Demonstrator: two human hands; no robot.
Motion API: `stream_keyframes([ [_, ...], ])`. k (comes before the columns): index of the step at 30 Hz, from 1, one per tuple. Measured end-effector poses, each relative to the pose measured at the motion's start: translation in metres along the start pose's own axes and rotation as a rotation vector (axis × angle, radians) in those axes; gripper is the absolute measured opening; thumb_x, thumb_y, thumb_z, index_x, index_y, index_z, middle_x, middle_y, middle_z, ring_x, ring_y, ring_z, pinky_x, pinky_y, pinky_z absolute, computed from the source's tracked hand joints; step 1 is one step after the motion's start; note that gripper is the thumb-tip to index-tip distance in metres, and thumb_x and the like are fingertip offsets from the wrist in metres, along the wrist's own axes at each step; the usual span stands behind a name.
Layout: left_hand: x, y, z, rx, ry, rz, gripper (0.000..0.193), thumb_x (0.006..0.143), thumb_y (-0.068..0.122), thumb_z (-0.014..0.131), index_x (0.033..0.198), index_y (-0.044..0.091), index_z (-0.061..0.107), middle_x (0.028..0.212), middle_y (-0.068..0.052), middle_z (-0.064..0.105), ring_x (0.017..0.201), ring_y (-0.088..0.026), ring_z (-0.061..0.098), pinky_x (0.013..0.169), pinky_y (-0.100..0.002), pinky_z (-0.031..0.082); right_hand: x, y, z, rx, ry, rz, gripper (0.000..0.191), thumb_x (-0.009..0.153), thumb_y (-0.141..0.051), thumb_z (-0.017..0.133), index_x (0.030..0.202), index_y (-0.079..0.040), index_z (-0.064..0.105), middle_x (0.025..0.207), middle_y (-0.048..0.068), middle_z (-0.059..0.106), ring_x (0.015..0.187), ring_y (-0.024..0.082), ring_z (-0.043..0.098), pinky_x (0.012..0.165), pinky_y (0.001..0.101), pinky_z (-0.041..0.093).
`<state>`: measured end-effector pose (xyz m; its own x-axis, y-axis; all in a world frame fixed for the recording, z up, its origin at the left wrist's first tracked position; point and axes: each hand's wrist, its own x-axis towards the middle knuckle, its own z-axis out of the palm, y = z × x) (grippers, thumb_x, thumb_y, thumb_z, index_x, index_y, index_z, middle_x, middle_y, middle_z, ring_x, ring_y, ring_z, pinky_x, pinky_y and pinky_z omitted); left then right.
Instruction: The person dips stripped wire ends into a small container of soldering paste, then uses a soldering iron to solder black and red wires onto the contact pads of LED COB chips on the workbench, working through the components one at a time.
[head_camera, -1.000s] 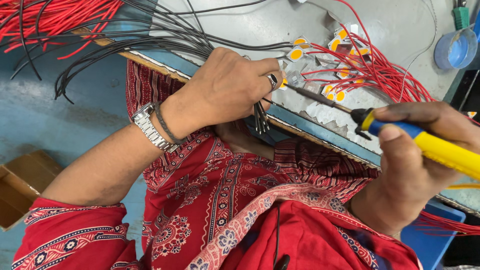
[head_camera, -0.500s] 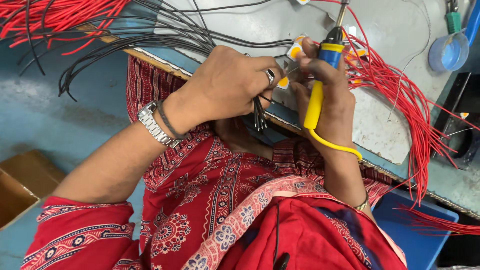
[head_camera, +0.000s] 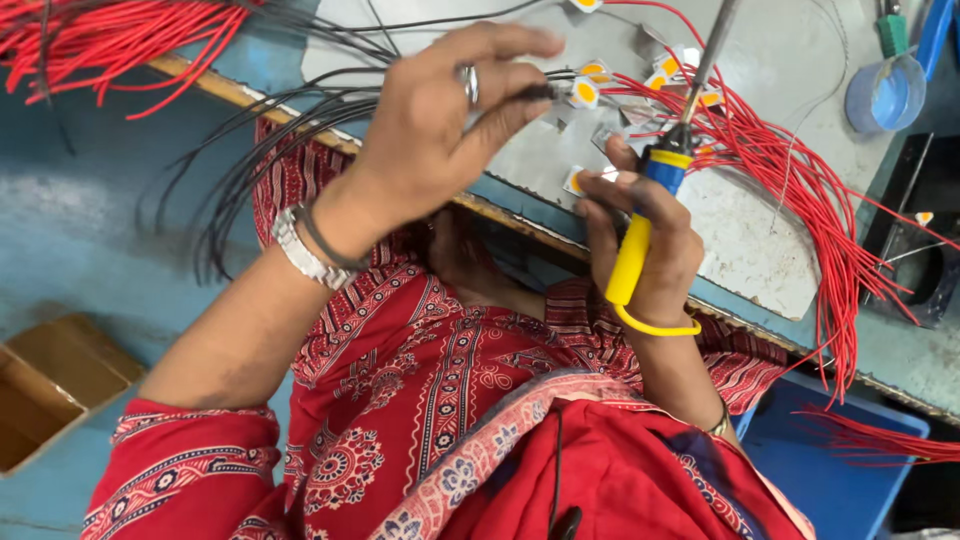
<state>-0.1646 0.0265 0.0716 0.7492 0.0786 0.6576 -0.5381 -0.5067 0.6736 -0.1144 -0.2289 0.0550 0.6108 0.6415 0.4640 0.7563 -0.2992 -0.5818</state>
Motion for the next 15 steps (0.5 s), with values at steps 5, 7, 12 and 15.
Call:
stream_keyframes([
  [5, -0.002, 0.021, 0.011, 0.039, -0.093, 0.095, 0.024, 0.1, 0.004, 0.072, 0.124, 0.003, 0.067, 0.114, -0.015, 0.068, 0.103, -0.034, 0.071, 0.088, -0.041, 0.057, 0.004, 0.002, -0.006, 0.029, -0.012, 0.088, 0.051, 0.102, 0.01, 0.07, 0.135, -0.01, 0.036, 0.142, 0.023, 0.066, 0.112, 0.023, 0.078, 0.089, 0.0273, 0.06],
  [7, -0.009, 0.028, 0.02, -0.036, -0.193, 0.03, 0.025, 0.101, 0.007, 0.073, 0.125, 0.005, 0.066, 0.11, -0.013, 0.071, 0.098, -0.033, 0.072, 0.083, -0.04, 0.057, -0.005, -0.002, -0.003, 0.018, -0.001, 0.093, 0.054, 0.101, 0.009, 0.072, 0.135, -0.01, 0.036, 0.141, 0.022, 0.067, 0.111, 0.023, 0.077, 0.088, 0.0276, 0.06],
  [12, -0.007, 0.025, 0.02, -0.127, -0.318, -0.252, 0.024, 0.095, 0.007, 0.072, 0.116, 0.001, 0.063, 0.084, -0.011, 0.071, 0.07, -0.03, 0.07, 0.062, -0.038, 0.052, 0.0, -0.006, -0.003, 0.055, 0.024, 0.081, 0.057, 0.101, 0.006, 0.076, 0.135, -0.011, 0.034, 0.142, 0.021, 0.066, 0.112, 0.023, 0.077, 0.093, 0.0286, 0.061],
  [15, -0.006, 0.025, 0.017, -0.098, -0.282, -0.154, 0.022, 0.094, 0.01, 0.074, 0.111, 0.002, 0.063, 0.094, -0.01, 0.074, 0.071, -0.028, 0.071, 0.062, -0.036, 0.053, 0.002, -0.009, -0.003, 0.02, 0.031, 0.087, 0.056, 0.097, 0.008, 0.076, 0.131, -0.009, 0.035, 0.138, 0.024, 0.067, 0.101, 0.019, 0.077, 0.089, 0.0293, 0.06],
])
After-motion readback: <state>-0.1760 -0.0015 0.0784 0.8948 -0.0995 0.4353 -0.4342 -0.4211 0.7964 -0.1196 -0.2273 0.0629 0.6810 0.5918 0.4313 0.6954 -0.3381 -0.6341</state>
